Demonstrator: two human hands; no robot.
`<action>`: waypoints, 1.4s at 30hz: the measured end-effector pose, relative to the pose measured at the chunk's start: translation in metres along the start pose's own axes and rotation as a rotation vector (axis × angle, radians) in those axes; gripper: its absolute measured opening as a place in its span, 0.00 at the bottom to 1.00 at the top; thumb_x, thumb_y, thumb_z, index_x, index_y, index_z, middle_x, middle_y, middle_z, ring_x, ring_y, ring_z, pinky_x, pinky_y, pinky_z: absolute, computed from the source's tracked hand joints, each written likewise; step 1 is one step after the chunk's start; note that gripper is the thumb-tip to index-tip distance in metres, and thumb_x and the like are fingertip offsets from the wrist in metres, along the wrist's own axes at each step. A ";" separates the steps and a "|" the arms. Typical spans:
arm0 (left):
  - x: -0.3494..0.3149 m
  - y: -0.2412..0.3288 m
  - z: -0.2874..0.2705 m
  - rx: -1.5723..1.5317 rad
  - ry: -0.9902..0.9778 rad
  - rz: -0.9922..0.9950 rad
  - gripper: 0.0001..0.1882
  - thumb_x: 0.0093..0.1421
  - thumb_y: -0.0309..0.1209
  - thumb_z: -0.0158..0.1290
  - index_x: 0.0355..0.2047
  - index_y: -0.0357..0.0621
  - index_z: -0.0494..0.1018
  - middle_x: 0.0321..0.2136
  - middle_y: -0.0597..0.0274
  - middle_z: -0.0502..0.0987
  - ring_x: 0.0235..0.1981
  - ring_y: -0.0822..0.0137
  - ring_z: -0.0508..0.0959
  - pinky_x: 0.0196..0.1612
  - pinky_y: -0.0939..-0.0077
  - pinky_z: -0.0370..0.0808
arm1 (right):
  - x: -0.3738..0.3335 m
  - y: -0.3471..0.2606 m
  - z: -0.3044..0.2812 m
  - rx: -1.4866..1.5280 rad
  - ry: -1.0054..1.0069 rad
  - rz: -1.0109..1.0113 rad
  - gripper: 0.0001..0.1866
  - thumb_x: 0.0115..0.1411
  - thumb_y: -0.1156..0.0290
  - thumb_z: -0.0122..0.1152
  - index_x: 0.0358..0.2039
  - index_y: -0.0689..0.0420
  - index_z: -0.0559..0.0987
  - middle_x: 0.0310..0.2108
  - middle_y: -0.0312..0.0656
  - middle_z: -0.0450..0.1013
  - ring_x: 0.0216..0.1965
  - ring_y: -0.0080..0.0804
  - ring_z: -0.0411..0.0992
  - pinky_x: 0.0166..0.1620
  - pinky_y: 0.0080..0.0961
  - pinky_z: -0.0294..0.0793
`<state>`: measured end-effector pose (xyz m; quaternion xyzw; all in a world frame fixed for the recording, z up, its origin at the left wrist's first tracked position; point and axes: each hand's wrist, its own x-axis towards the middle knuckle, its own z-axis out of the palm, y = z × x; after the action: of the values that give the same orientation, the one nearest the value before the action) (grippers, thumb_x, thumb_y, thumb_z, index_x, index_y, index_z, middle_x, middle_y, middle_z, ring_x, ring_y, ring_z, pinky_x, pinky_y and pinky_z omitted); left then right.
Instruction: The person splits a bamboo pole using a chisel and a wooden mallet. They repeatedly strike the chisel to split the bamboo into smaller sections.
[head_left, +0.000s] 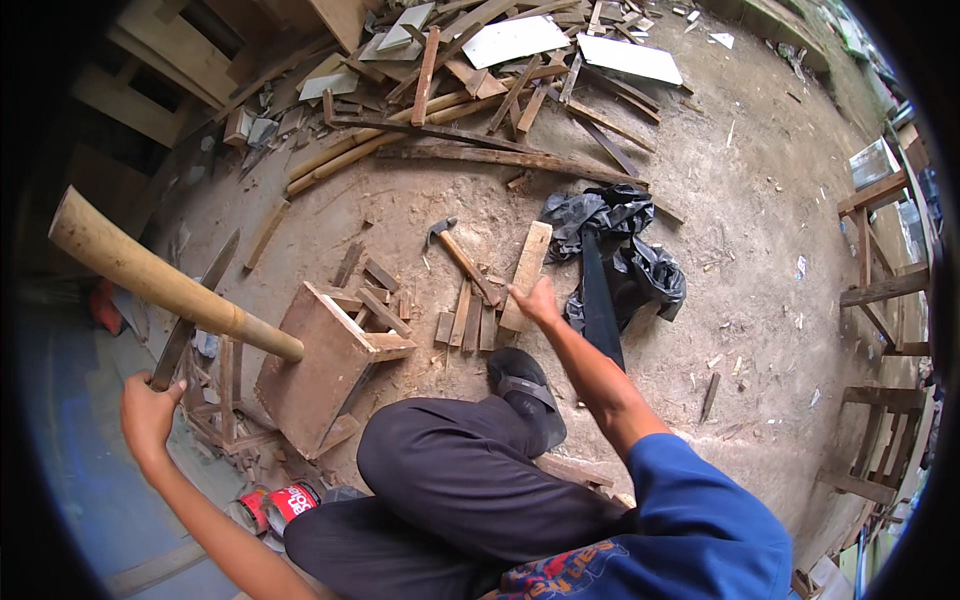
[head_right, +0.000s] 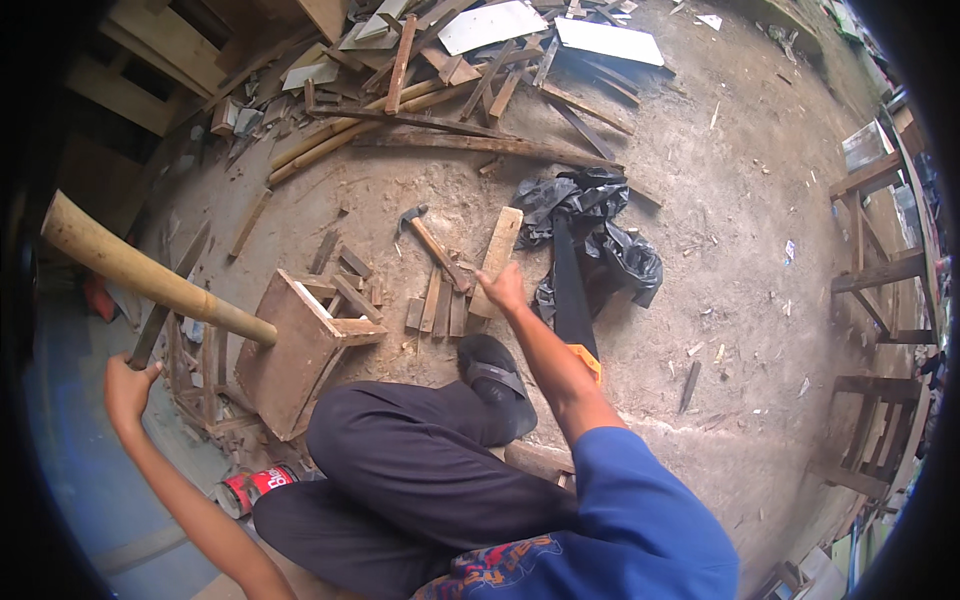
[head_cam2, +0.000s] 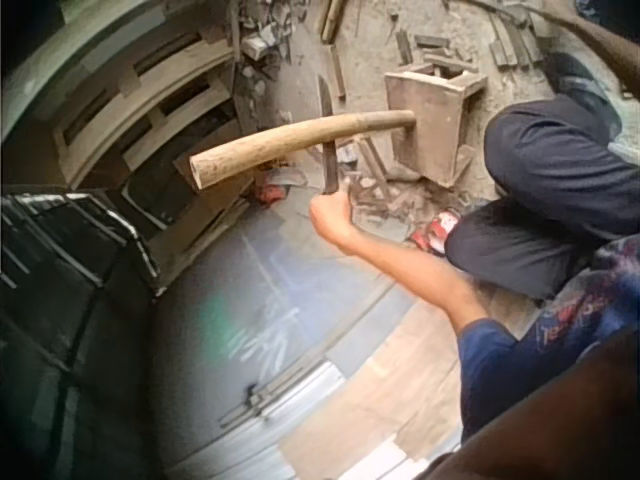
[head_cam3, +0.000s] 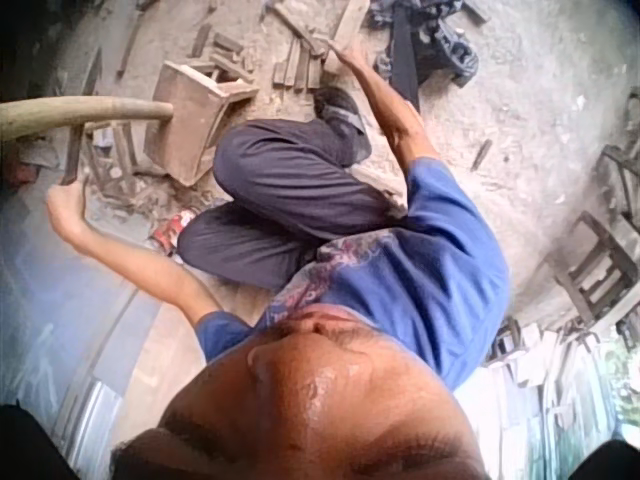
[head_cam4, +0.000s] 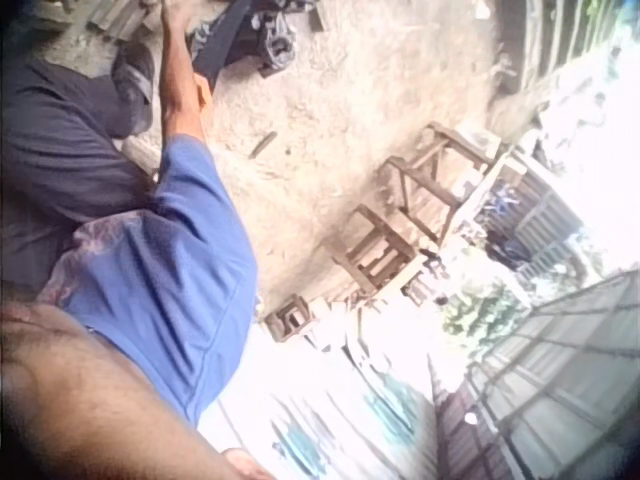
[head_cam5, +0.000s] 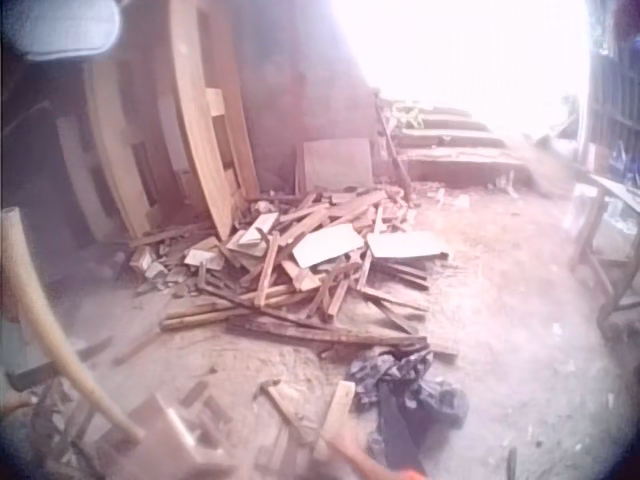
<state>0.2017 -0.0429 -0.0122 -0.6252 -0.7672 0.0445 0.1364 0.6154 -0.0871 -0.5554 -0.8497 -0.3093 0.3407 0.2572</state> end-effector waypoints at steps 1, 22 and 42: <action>0.002 0.006 -0.002 0.003 -0.009 0.002 0.20 0.44 0.39 0.67 0.27 0.33 0.76 0.24 0.41 0.78 0.30 0.41 0.78 0.34 0.56 0.72 | -0.009 -0.005 0.012 -0.021 0.046 0.024 0.41 0.50 0.46 0.72 0.47 0.71 0.68 0.49 0.70 0.68 0.49 0.64 0.72 0.51 0.47 0.74; -0.032 0.012 -0.012 0.013 -0.061 0.058 0.23 0.47 0.43 0.68 0.35 0.36 0.81 0.37 0.42 0.81 0.42 0.46 0.81 0.46 0.57 0.77 | -0.207 -0.295 -0.295 0.986 -0.026 -0.803 0.24 0.60 0.65 0.61 0.53 0.64 0.70 0.41 0.48 0.74 0.39 0.37 0.77 0.38 0.33 0.79; -0.048 -0.082 0.035 -0.155 -0.004 0.011 0.12 0.45 0.26 0.56 0.31 0.36 0.82 0.34 0.40 0.81 0.39 0.47 0.83 0.43 0.59 0.80 | -0.294 -0.396 -0.321 0.813 -0.122 -1.143 0.24 0.57 0.54 0.63 0.43 0.63 0.79 0.32 0.40 0.76 0.31 0.29 0.74 0.35 0.29 0.73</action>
<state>0.1238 -0.1033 -0.0332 -0.6381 -0.7650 -0.0131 0.0859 0.5443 -0.0980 0.0282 -0.3696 -0.5694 0.2879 0.6755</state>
